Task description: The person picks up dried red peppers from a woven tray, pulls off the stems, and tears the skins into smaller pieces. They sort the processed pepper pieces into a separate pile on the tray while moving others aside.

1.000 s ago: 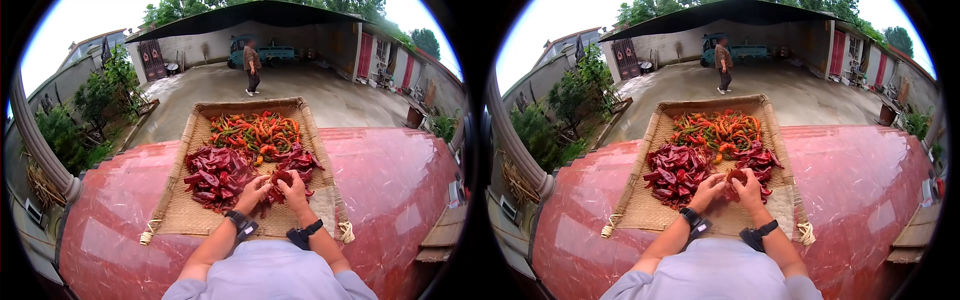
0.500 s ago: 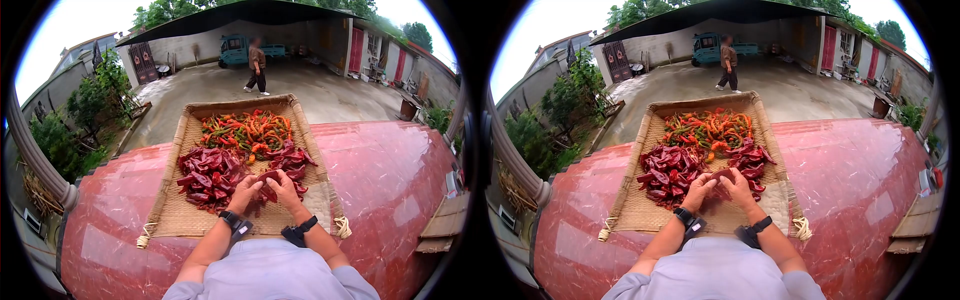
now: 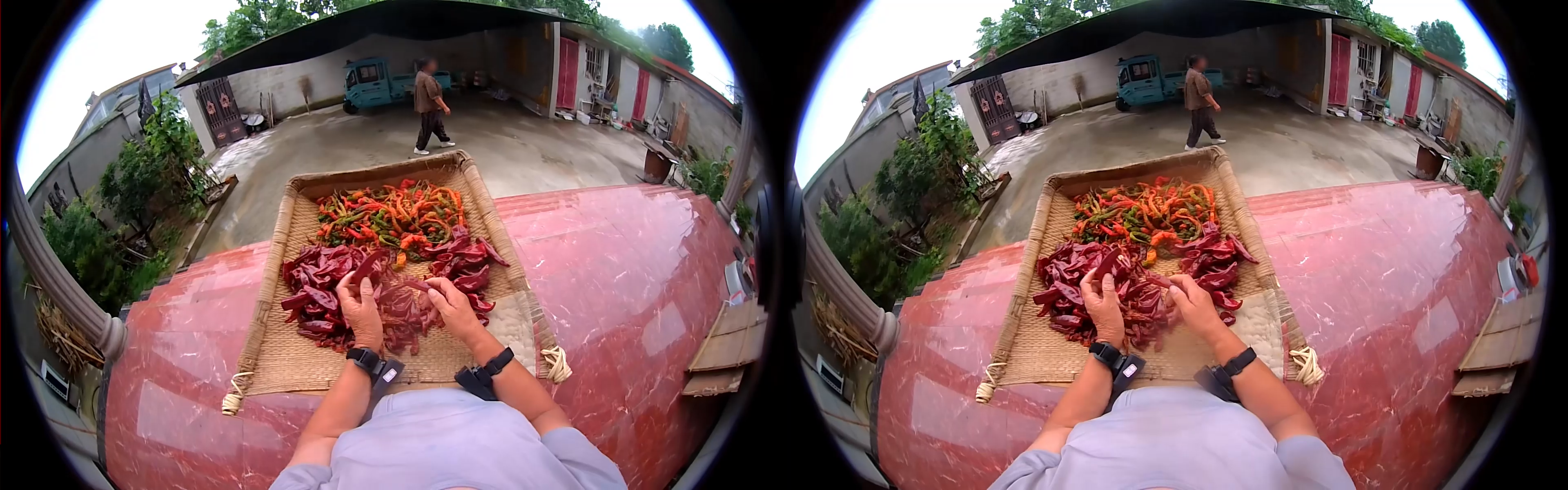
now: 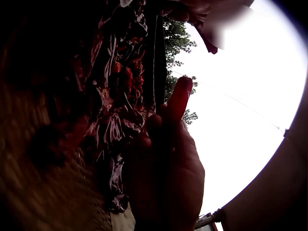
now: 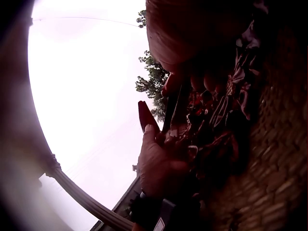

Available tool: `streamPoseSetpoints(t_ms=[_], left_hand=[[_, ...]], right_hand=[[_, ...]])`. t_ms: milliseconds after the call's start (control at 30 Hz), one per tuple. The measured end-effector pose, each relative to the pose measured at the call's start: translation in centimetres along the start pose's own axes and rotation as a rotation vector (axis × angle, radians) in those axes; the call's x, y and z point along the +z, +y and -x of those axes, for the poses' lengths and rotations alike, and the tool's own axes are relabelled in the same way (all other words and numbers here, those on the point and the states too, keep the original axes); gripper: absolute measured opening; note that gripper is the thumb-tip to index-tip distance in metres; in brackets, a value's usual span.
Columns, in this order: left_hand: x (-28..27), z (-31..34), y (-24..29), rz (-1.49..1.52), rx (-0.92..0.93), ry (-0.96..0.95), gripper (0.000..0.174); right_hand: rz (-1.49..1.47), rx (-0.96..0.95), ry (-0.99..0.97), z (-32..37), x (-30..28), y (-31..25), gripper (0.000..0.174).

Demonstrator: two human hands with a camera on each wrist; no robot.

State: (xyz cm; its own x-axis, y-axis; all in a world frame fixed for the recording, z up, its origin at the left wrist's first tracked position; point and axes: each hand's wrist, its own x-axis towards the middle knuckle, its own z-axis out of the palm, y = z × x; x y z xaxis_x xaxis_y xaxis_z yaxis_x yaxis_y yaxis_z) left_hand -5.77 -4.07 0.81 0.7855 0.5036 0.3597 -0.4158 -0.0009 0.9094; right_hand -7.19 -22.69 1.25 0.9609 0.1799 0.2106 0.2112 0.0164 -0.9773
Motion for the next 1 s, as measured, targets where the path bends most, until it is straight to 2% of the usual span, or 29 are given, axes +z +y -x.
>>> streamPoseSetpoints(t_ms=[67,100,200,233,267,333,400,467,567,667,733,833,867,933,1000], left_hand=[[-0.9,-1.0,-0.8,-0.095,0.087,0.122,0.052],[-0.9,-1.3,-0.6,-0.098,0.113,0.168,0.063],[-1.0,-0.9,0.1,-0.224,0.236,0.171,0.065],[-1.0,-0.8,-0.3,-0.214,0.277,0.084,0.06],[-1.0,-0.8,-0.7,-0.153,0.278,-0.08,0.05],[-0.6,-0.4,-0.3,-0.181,0.153,-0.381,0.043],[-0.4,0.2,0.4,-0.23,0.053,-0.538,0.04],[-0.4,0.2,0.4,-0.292,0.023,-0.595,0.031],[-0.5,0.2,0.7,-0.279,-0.053,-0.652,0.027],[-0.5,0.5,0.7,-0.257,-0.123,-0.751,0.024],[-0.4,0.4,-0.4,-0.248,-0.066,-0.662,0.022],[-0.6,-0.1,0.1,-0.235,0.029,-0.36,0.025],[-0.7,-0.3,-0.1,-0.299,0.136,-0.232,0.022],[-0.6,-1.0,-1.1,0.034,0.039,0.016,0.023],[-0.4,-0.8,-0.7,0.003,0.112,0.087,0.025]], right_hand=[[-0.072,0.018,0.007,-0.1,-0.2,0.2,0.03],[-0.044,-0.053,0.03,-0.3,-0.2,0.6,0.031],[-0.079,-0.034,0.027,-0.4,-0.3,1.2,0.031],[-0.077,-0.061,0.004,-0.6,-0.2,1.2,0.032],[-0.057,-0.039,-0.016,-0.4,-0.3,1.1,0.03],[0.052,-0.062,-0.062,-0.2,-0.1,0.2,0.027],[-0.02,-0.017,-0.098,-0.1,0.0,0.3,0.023],[0.057,-0.067,-0.103,-0.3,-0.3,0.7,0.02],[-0.053,0.001,-0.122,-0.2,-0.2,0.2,0.017],[-0.143,-0.046,-0.119,-0.5,-0.1,1.0,0.018],[-0.122,-0.012,-0.065,0.3,-0.1,-0.7,0.027],[-0.079,-0.171,0.176,-0.4,-1.0,-0.2,0.034],[-0.113,-0.218,0.248,-0.6,-1.4,0.0,0.036],[-0.123,-0.278,0.356,-0.6,-1.9,0.0,0.038],[-0.152,-0.31,0.408,-0.7,-2.0,0.0,0.038]])
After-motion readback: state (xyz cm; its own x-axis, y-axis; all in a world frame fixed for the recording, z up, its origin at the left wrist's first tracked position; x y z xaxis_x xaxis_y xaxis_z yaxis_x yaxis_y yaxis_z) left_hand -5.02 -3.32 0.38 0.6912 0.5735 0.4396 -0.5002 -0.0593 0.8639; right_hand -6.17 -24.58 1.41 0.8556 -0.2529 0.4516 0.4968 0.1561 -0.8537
